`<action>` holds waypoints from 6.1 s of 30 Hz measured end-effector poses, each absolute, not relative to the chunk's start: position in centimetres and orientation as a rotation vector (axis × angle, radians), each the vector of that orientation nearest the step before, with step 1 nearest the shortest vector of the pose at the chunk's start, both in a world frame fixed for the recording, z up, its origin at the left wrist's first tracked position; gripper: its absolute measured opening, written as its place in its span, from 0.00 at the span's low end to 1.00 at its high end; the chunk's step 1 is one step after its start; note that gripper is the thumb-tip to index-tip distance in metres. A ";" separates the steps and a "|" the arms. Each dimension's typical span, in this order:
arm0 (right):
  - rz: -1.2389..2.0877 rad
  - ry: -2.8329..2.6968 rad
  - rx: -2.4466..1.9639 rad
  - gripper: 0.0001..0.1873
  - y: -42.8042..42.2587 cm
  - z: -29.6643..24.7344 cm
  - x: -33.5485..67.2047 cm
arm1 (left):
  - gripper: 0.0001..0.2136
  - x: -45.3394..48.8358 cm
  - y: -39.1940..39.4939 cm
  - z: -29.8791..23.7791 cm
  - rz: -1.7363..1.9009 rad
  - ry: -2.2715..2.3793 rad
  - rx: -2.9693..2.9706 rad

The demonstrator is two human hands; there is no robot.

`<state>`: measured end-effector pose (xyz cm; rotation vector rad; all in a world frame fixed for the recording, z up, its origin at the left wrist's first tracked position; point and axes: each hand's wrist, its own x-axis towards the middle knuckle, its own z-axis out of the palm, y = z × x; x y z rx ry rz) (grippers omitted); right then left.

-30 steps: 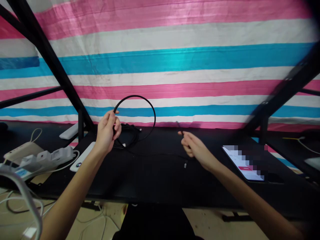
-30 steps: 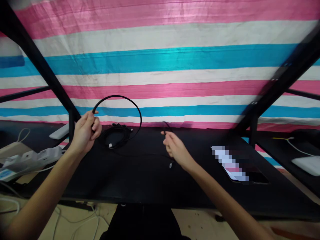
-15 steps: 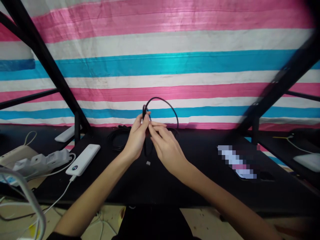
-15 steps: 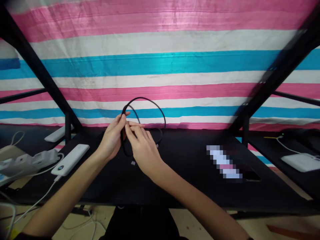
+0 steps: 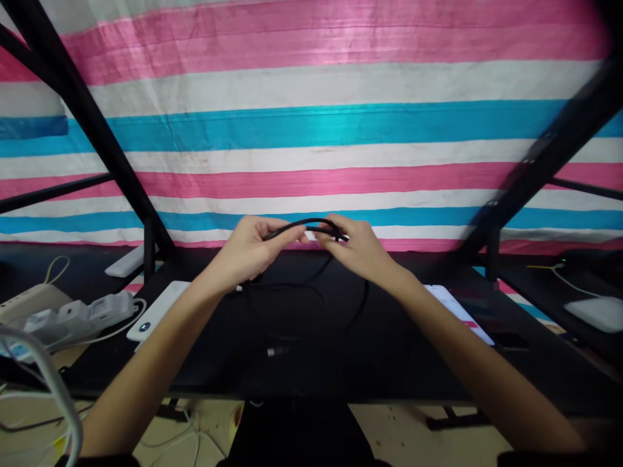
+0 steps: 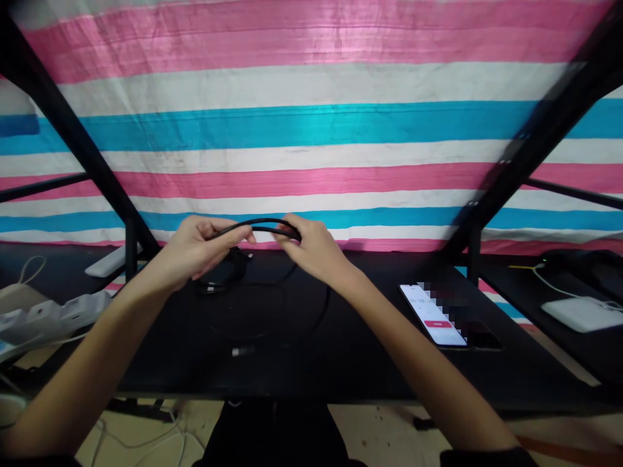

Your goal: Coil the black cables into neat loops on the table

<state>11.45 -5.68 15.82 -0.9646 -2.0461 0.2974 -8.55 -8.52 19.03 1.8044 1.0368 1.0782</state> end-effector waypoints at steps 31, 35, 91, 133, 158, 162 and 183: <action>0.661 -1.498 -1.001 0.24 -8.5 18.6 13.4 | 0.10 -10.0 -6.0 10.0 1.474 1.071 1.885; 0.549 -1.538 -1.125 0.22 -7.6 18.1 15.3 | 0.08 -11.4 -5.5 12.7 1.627 1.024 1.806; 1.097 -1.391 -0.739 0.13 -9.1 17.1 12.0 | 0.33 -10.8 -8.9 12.3 1.059 0.787 1.048; 1.138 -1.404 -0.851 0.17 -8.9 15.1 11.2 | 0.28 -6.7 -9.3 11.0 1.492 0.946 1.142; 1.016 -1.818 -0.927 0.16 -8.5 18.2 12.7 | 0.03 -10.4 -8.5 16.4 1.262 0.896 1.560; 1.081 -1.682 -0.988 0.18 -8.4 17.6 12.2 | 0.08 -10.1 -8.5 15.5 1.173 0.899 1.463; 1.455 -1.400 -0.822 0.14 -8.1 16.7 12.7 | 0.04 -10.2 -8.4 12.9 1.420 0.870 1.536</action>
